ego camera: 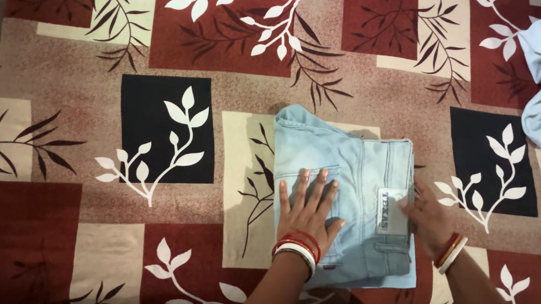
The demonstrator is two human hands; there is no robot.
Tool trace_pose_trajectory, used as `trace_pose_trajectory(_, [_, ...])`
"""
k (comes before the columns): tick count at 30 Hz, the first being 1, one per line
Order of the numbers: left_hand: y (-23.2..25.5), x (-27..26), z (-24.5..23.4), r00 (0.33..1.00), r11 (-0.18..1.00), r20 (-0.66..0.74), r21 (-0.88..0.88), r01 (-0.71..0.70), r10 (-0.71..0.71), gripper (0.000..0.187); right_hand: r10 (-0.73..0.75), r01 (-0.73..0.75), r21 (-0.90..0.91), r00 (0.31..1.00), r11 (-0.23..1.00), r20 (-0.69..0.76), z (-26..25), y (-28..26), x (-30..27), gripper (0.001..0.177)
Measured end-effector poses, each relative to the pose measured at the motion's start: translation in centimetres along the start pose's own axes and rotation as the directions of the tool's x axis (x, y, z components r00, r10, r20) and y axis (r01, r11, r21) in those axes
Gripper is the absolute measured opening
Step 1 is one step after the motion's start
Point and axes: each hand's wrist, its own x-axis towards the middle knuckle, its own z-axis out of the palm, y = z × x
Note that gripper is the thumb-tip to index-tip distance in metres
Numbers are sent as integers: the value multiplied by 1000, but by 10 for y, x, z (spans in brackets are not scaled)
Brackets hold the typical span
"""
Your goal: The person folds a pair of light blue jeans on a patterned bedspread. They smooth the fabric, fold the legs inward, and then fold the jeans into a compact rectangle. Finally, they place the folded jeans into an open suitcase.
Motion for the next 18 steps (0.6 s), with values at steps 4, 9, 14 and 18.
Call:
trace_pose_trajectory(4, [1, 4, 5, 999, 1000, 35, 16, 23, -24, 78, -138, 153, -309, 988, 939, 72, 11, -12, -14, 107])
trace_pose_trajectory(9, [4, 3, 9, 1000, 1000, 31, 11, 1, -1, 80, -145, 140, -316, 989, 938, 6, 3, -9, -23, 111])
trace_pose_trajectory(14, [3, 3, 9, 998, 1000, 63, 13, -9, 9, 81, -76, 78, -261, 997, 962, 18, -5, 9, -18, 110])
trace_pose_trajectory(18, [-1, 3, 15, 999, 1000, 31, 21, -16, 16, 82, -167, -92, -590, 915, 802, -368, 17, -23, -33, 75])
